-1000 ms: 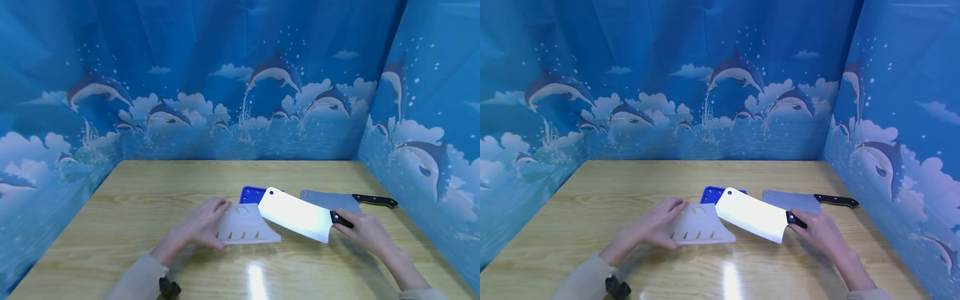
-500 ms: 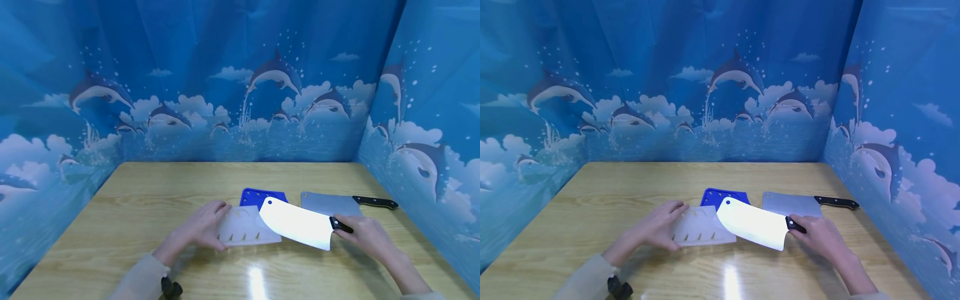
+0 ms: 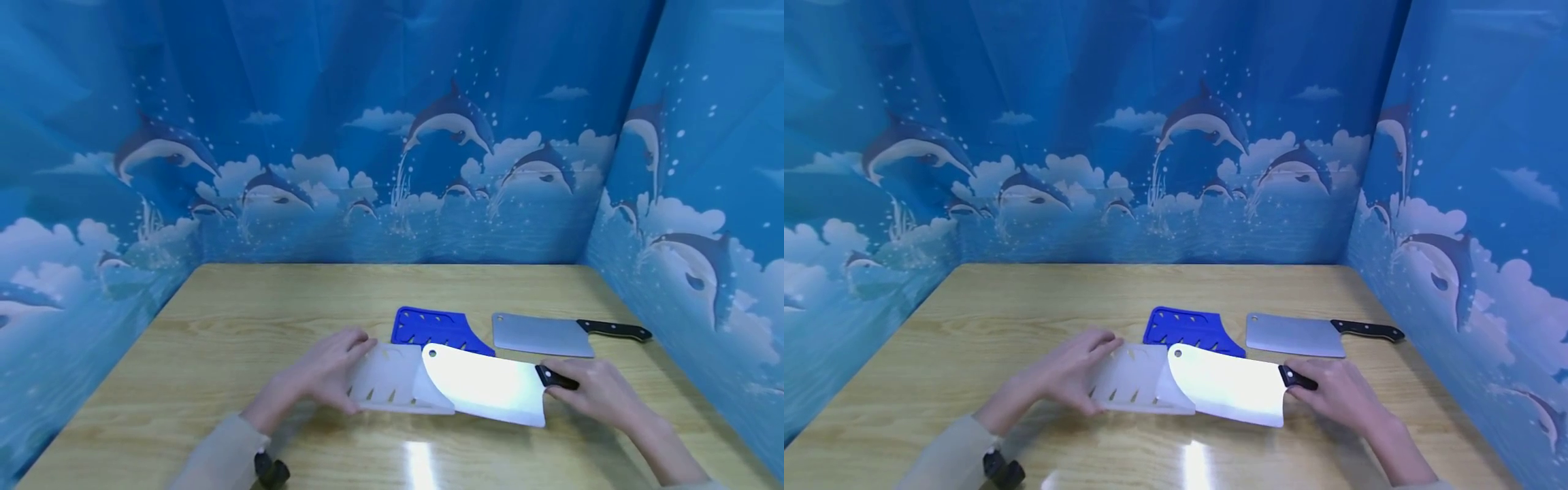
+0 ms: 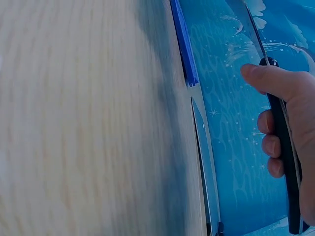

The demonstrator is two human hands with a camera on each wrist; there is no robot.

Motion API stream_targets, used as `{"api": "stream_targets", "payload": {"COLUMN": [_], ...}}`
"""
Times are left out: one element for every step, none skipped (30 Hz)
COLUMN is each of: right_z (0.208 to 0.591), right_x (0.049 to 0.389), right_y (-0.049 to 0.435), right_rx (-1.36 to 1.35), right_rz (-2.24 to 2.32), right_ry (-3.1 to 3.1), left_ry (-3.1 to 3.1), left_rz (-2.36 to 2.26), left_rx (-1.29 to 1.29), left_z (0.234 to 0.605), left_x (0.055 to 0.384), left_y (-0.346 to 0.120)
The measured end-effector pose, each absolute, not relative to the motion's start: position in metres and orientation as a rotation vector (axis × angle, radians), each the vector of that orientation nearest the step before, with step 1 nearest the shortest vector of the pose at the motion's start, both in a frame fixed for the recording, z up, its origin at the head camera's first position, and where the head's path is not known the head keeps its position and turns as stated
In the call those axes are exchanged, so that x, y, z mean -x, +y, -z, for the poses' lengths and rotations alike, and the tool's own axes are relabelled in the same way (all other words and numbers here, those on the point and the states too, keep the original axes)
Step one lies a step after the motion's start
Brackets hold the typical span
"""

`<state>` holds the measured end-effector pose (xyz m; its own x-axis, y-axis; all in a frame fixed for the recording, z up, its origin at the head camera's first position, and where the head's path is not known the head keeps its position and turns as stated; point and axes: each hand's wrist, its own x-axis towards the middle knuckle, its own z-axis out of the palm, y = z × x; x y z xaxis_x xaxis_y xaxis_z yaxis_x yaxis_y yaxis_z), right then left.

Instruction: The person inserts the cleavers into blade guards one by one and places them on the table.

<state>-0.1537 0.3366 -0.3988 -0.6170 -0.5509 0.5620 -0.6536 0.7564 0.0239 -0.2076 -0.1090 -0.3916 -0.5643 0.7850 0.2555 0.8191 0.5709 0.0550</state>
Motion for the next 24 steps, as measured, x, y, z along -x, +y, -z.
{"api": "stream_targets", "payload": {"right_z": [0.398, 0.398, 0.397, 0.397, 0.396, 0.395, 0.395, 0.394, 0.394, 0.393, 0.393, 0.393, 0.392, 0.392, 0.392, 0.391, 0.391, 0.390, 0.390, 0.390, 0.390, 0.391, 0.391, 0.392], "right_x": [0.153, 0.153, 0.153, 0.153, 0.153, 0.154, 0.154, 0.154, 0.154, 0.155, 0.155, 0.155, 0.155, 0.156, 0.156, 0.157, 0.157, 0.157, 0.157, 0.156, 0.156, 0.155, 0.154, 0.153], "right_y": [0.336, 0.336, 0.335, 0.334, 0.334, 0.333, 0.332, 0.331, 0.330, 0.330, 0.330, 0.329, 0.329, 0.328, 0.328, 0.328, 0.328, 0.328, 0.328, 0.328, 0.328, 0.328, 0.328, 0.329], "right_rx": [-0.918, -0.935, -0.952, -0.966, -0.983, -1.002, -1.019, -1.036, -1.052, -1.065, -1.081, -1.096, -1.114, -1.131, -1.147, -1.160, -1.171, -1.178, -1.180, -1.173, -1.164, -1.156, -1.149, -1.142], "right_rz": [-0.263, -0.275, -0.285, -0.294, -0.294, -0.293, -0.299, -0.302, -0.305, -0.308, -0.314, -0.316, -0.323, -0.322, -0.324, -0.327, -0.329, -0.328, -0.334, -0.335, -0.337, -0.336, -0.336, -0.334], "right_ry": [-2.400, -2.399, -2.399, -2.402, -2.396, -2.393, -2.396, -2.394, -2.393, -2.390, -2.387, -2.383, -2.378, -2.368, -2.356, -2.345, -2.334, -2.324, -2.320, -2.322, -2.327, -2.333, -2.340, -2.348], "left_ry": [-2.594, -2.592, -2.592, -2.596, -2.602, -2.607, -2.614, -2.619, -2.629, -2.637, -2.643, -2.647, -2.644, -2.645, -2.643, -2.635, -2.626, -2.620, -2.617, -2.617, -2.613, -2.610, -2.604, -2.605], "left_rz": [0.248, 0.251, 0.254, 0.255, 0.261, 0.269, 0.278, 0.286, 0.293, 0.301, 0.311, 0.309, 0.296, 0.282, 0.268, 0.254, 0.236, 0.217, 0.210, 0.212, 0.213, 0.215, 0.214, 0.208], "left_rx": [1.354, 1.360, 1.367, 1.370, 1.374, 1.379, 1.382, 1.387, 1.391, 1.396, 1.401, 1.410, 1.422, 1.429, 1.437, 1.444, 1.449, 1.446, 1.436, 1.417, 1.399, 1.376, 1.353, 1.323], "left_z": [0.391, 0.391, 0.391, 0.391, 0.390, 0.390, 0.389, 0.388, 0.387, 0.386, 0.385, 0.385, 0.385, 0.385, 0.385, 0.385, 0.385, 0.385, 0.386, 0.386, 0.386, 0.387, 0.388, 0.389], "left_x": [0.207, 0.207, 0.206, 0.206, 0.206, 0.205, 0.204, 0.204, 0.203, 0.202, 0.202, 0.201, 0.201, 0.201, 0.200, 0.200, 0.200, 0.199, 0.198, 0.197, 0.196, 0.194, 0.193, 0.192], "left_y": [-0.110, -0.111, -0.112, -0.113, -0.114, -0.115, -0.116, -0.117, -0.118, -0.119, -0.119, -0.120, -0.120, -0.120, -0.121, -0.121, -0.120, -0.120, -0.120, -0.120, -0.119, -0.118, -0.117, -0.116]}}
